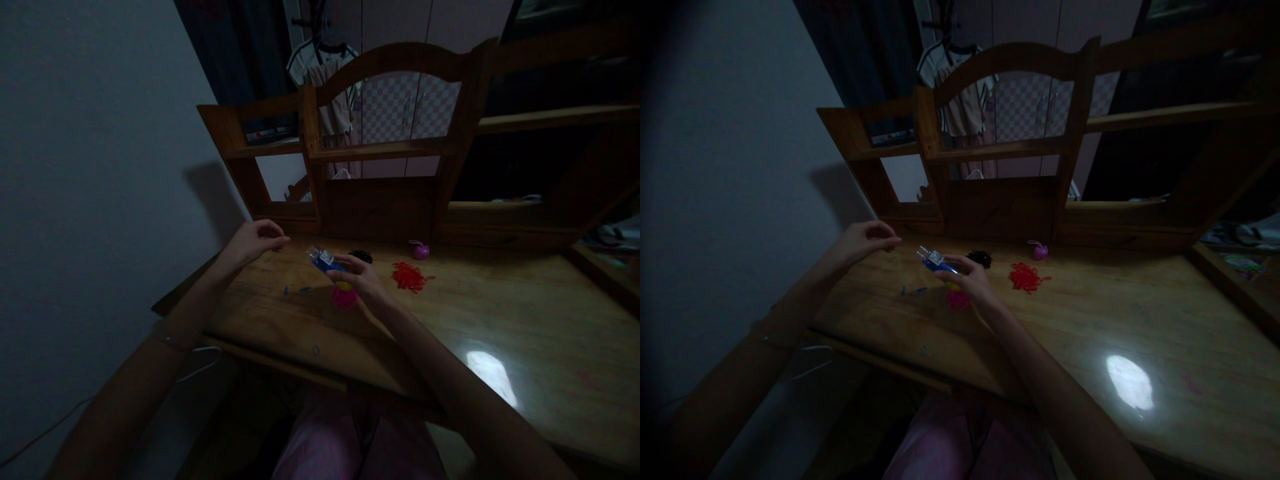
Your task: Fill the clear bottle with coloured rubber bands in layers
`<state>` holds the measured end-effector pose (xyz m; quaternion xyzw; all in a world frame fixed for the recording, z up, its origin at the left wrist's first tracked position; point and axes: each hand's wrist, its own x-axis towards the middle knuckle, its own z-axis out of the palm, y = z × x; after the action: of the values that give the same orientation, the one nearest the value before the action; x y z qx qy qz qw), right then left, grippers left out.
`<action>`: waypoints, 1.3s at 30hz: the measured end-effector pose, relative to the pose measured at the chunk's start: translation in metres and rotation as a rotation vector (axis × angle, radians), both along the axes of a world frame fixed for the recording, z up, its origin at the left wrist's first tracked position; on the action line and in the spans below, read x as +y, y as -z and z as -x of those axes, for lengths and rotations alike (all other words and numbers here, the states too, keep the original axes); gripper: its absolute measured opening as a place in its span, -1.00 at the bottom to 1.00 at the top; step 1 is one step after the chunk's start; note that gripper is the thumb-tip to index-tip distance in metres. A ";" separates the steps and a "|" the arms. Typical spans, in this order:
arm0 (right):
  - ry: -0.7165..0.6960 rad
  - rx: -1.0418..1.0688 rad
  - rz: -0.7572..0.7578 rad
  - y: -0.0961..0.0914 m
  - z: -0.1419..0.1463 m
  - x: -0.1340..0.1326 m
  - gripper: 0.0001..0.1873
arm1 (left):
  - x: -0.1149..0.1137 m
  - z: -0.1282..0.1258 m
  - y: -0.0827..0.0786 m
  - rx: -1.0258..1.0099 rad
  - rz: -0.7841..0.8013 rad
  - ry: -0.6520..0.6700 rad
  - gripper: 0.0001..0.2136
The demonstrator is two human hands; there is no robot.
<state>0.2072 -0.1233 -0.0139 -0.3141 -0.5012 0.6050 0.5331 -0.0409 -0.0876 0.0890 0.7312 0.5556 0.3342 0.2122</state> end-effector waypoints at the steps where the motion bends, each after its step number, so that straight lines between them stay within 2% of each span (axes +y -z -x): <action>1: 0.006 0.028 0.033 0.000 0.000 0.001 -0.54 | -0.003 0.004 0.008 0.022 0.010 -0.006 -0.65; 3: 0.007 0.106 0.123 0.000 0.000 0.002 -0.54 | -0.013 0.006 0.026 0.107 0.105 0.096 -0.68; 5: -0.011 0.195 0.199 -0.001 -0.001 0.003 -0.56 | -0.030 -0.001 0.046 0.168 0.229 0.262 -0.71; 9: -0.076 0.299 0.208 -0.003 -0.005 0.002 -0.60 | -0.068 -0.026 0.075 0.189 0.403 0.643 -0.74; 13: -0.084 0.323 0.198 -0.001 -0.007 0.003 -0.63 | -0.087 -0.042 0.086 0.240 0.352 0.768 -0.77; 17: -0.092 0.307 0.202 0.000 -0.008 0.002 -0.63 | -0.093 -0.045 0.082 0.310 0.272 0.850 -0.87; 19: -0.100 0.314 0.204 0.000 -0.008 0.002 -0.64 | -0.096 -0.044 0.078 0.365 0.241 0.851 -0.87; 21: -0.104 0.318 0.206 0.000 -0.008 0.003 -0.66 | -0.096 -0.041 0.078 0.416 0.195 0.794 -0.87; 24: -0.097 0.301 0.203 0.002 -0.008 0.004 -0.65 | -0.085 -0.032 0.086 0.435 0.069 0.577 -0.86; 27: -0.081 0.292 0.213 0.002 -0.007 0.005 -0.62 | -0.063 -0.020 0.100 0.359 -0.074 0.344 -0.87; 29: -0.077 0.297 0.219 0.002 -0.007 0.005 -0.61 | -0.049 -0.014 0.110 0.318 -0.125 0.271 -0.89; 34: -0.079 0.302 0.222 0.000 -0.007 0.003 -0.62 | -0.030 -0.010 0.129 0.311 -0.093 0.271 -0.93; 39: -0.079 0.277 0.201 0.001 -0.008 0.003 -0.62 | -0.025 -0.014 0.126 0.303 -0.031 0.236 -0.90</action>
<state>0.2148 -0.1201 -0.0148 -0.2597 -0.3719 0.7101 0.5386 -0.0274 -0.1128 -0.0373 0.8365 0.4862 0.2018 0.1525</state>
